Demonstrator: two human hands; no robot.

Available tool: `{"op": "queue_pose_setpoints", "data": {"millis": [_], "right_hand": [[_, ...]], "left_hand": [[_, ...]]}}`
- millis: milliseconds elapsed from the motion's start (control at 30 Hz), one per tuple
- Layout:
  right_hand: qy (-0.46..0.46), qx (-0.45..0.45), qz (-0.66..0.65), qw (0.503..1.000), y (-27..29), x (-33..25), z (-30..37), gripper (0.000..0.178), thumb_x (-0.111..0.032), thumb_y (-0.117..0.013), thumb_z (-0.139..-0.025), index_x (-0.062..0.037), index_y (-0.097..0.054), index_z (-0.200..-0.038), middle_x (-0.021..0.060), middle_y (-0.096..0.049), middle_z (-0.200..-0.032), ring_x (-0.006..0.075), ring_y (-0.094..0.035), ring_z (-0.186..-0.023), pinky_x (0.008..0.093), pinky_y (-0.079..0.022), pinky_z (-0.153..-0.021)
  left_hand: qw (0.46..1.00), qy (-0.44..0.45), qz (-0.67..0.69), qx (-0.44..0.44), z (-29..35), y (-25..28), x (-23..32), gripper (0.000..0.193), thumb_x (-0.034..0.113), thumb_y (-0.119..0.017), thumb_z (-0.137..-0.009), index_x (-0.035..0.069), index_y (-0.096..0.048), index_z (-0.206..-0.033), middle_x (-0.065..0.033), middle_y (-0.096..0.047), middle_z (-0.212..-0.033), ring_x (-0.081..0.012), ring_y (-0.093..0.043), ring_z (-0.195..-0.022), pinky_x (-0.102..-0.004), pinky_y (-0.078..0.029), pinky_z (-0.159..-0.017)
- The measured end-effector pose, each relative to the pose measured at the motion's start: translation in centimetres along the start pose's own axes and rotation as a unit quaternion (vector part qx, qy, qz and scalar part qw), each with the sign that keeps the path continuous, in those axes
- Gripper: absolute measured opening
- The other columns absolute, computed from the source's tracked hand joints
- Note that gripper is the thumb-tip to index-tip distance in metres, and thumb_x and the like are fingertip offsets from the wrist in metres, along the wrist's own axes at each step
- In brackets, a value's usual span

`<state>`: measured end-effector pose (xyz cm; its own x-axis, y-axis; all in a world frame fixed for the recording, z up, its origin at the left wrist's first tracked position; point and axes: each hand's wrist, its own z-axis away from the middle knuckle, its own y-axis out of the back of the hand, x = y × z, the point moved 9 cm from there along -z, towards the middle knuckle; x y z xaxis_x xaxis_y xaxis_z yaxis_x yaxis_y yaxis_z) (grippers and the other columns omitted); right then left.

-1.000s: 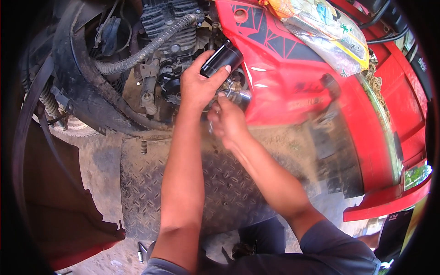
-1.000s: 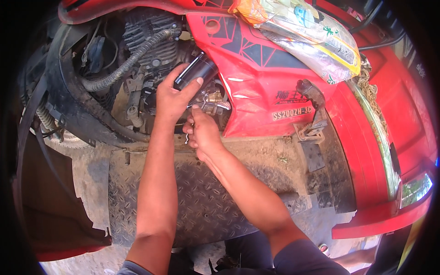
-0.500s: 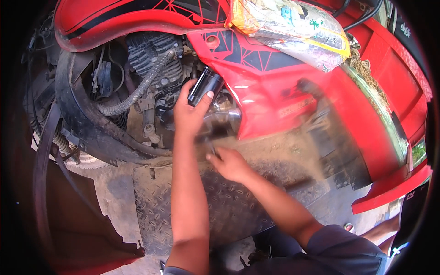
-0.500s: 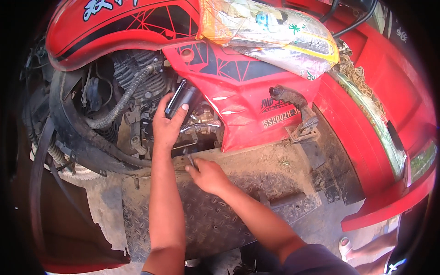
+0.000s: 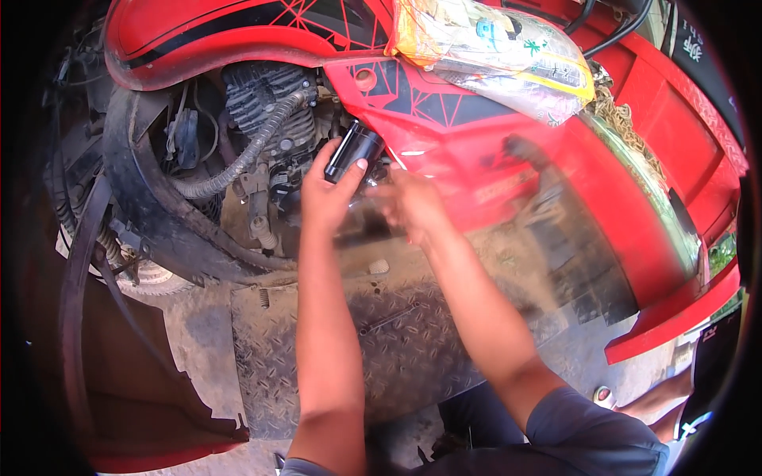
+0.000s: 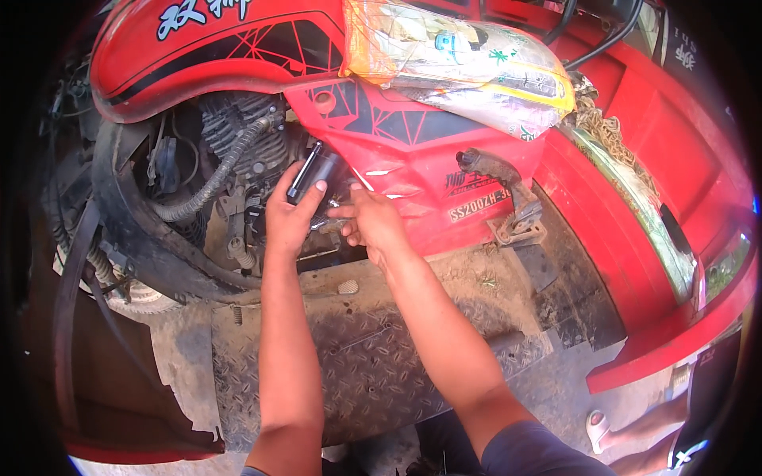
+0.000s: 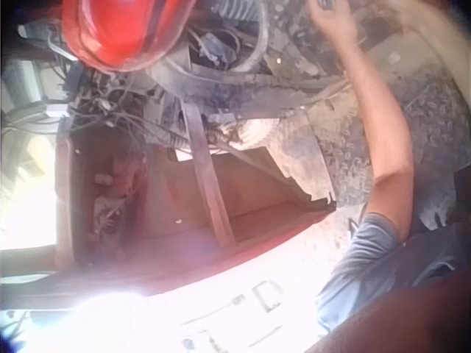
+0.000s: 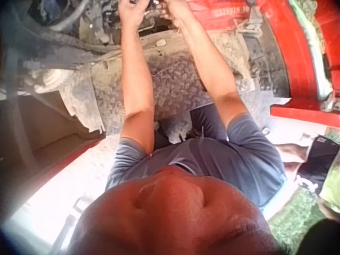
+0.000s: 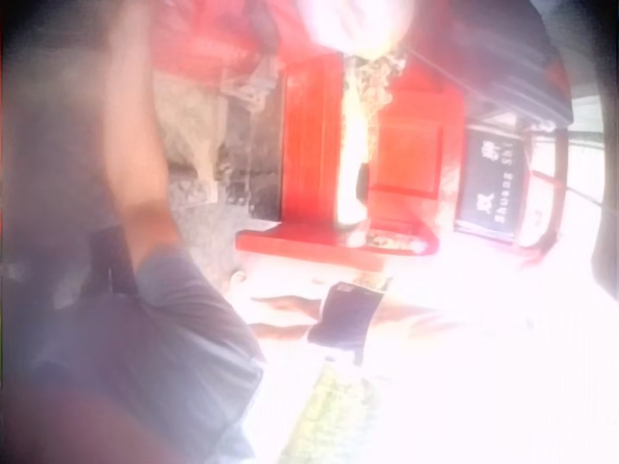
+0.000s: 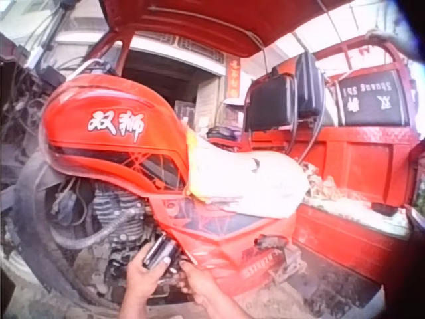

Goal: The person installs a motor component into a red motorized tricycle by inserting it into a housing on the side and tightening bolts using an offset wrench.

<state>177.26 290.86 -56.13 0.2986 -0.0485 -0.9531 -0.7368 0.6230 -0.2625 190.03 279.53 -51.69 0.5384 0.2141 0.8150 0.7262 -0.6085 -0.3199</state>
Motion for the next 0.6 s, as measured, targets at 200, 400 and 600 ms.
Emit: {"op": "queue_pose_setpoints", "data": {"millis": [200, 400, 600], "right_hand": [[-0.039, -0.005, -0.049, 0.998, -1.2, 0.2, -0.8, 0.023, -0.030, -0.056, -0.105, -0.0078, -0.062, -0.102, 0.0030, -0.065, -0.076, 0.0091, -0.053, -0.058, 0.0258, -0.045, -0.051], [-0.009, -0.047, 0.052, 0.998, -0.3, -0.7, -0.8, 0.021, -0.029, -0.060, -0.103, -0.0083, -0.062, -0.100, 0.0014, -0.064, -0.073, 0.0097, -0.055, -0.053, 0.0241, -0.042, -0.046], [0.001, -0.073, 0.057, 0.996, -0.2, -1.1, -0.9, 0.023, -0.031, -0.060, -0.104, -0.0081, -0.063, -0.100, 0.0017, -0.066, -0.077, 0.0131, -0.066, -0.060, 0.0249, -0.049, -0.051]], "left_hand": [[1.000, -0.010, -0.005, 0.016, 0.1, 0.2, 0.0, 0.063, 0.016, -0.084, -0.088, -0.007, -0.055, -0.139, -0.0102, -0.069, -0.115, -0.0130, -0.066, -0.097, -0.0276, -0.055, -0.085], [1.000, -0.011, 0.015, 0.025, 0.3, 0.1, -0.4, 0.062, 0.012, -0.084, -0.088, -0.008, -0.055, -0.139, -0.0095, -0.069, -0.113, -0.0118, -0.065, -0.094, -0.0263, -0.055, -0.083], [0.999, -0.007, 0.011, 0.044, 0.1, 0.1, -0.5, 0.061, 0.013, -0.084, -0.087, -0.009, -0.056, -0.137, -0.0092, -0.070, -0.111, -0.0116, -0.065, -0.093, -0.0261, -0.055, -0.081]]}}
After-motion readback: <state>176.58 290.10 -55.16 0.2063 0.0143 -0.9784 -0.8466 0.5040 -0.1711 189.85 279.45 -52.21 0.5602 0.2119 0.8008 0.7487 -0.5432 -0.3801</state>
